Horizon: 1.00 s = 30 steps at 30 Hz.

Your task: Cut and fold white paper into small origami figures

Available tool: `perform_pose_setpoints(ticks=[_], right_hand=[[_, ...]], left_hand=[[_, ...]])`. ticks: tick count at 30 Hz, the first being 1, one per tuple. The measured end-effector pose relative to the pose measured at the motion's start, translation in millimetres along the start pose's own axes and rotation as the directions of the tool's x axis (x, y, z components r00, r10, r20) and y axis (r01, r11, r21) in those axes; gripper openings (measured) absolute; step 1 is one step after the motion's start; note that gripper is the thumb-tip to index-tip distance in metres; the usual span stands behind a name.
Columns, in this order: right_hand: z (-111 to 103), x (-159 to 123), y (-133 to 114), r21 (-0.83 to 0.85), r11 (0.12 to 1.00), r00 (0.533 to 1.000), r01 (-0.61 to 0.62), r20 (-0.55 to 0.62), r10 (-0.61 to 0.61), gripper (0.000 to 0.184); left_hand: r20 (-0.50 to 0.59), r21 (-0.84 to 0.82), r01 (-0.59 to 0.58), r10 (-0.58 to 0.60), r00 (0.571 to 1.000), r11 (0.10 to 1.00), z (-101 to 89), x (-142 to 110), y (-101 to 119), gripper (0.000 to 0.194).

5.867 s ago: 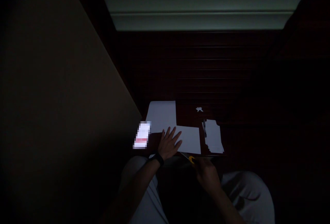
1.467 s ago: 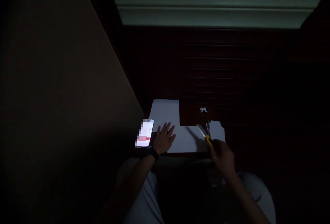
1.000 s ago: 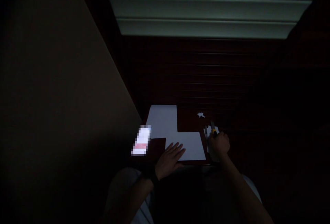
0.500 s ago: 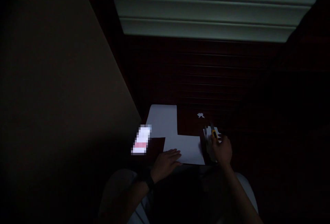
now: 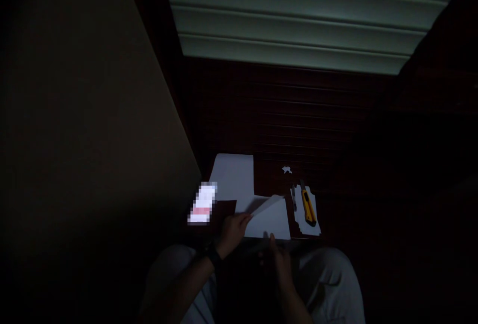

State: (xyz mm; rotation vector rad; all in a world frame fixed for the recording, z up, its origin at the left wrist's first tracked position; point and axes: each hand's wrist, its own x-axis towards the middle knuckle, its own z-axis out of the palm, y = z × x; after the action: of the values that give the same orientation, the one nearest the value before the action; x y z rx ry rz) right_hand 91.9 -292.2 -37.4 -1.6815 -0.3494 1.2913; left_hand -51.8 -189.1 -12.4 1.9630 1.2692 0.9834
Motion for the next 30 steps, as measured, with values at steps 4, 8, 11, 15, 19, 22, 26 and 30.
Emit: perform_pose_setpoints(ticks=[4,8,11,15,19,22,26,30], right_hand=[[24.4,11.4,-2.4,0.005,0.998,0.998,-0.06,0.019,0.06,0.063],[30.7,16.9,-2.5,-0.007,1.0,1.0,0.019,-0.016,-0.019,0.057],[26.7,16.7,-1.3,-0.044,0.998,0.999,0.039,-0.028,-0.04,0.054],[10.3,13.9,-7.4,-0.152,0.979,0.987,0.139,-0.058,-0.149,0.05],[-14.9,7.1,-29.1,-0.554,0.735,0.872,0.391,-0.031,-0.488,0.05],[-37.3,1.0,-53.6,-0.595,0.626,0.795,0.504,0.035,-0.606,0.044],[-69.5,7.0,-87.0,-0.581,0.604,0.691,0.546,-0.095,-0.716,0.038],[-91.9,33.2,-107.9,-0.534,0.618,0.53,0.576,-0.332,-0.78,0.036]], left_hand=[[-0.196,-0.038,0.067,-0.073,0.978,0.997,-13.4,11.7,-6.3,0.029],[-0.395,-0.097,0.115,-0.144,0.908,0.989,-37.7,24.4,-15.2,0.034],[-0.485,-0.126,0.119,-0.166,0.859,0.985,-52.6,31.2,-20.2,0.036],[-0.532,-0.189,0.1,-0.188,0.825,0.977,-62.2,38.4,-22.4,0.038],[-0.52,-0.238,0.087,-0.202,0.83,0.967,-63.9,45.2,-22.5,0.04],[-0.505,-0.26,0.089,-0.214,0.836,0.962,-63.5,48.4,-23.6,0.04],[-0.443,-0.306,0.098,-0.233,0.866,0.947,-64.1,55.5,-23.5,0.042],[-0.411,-0.308,0.061,-0.19,0.892,0.95,-65.1,79.6,-21.8,0.043]])
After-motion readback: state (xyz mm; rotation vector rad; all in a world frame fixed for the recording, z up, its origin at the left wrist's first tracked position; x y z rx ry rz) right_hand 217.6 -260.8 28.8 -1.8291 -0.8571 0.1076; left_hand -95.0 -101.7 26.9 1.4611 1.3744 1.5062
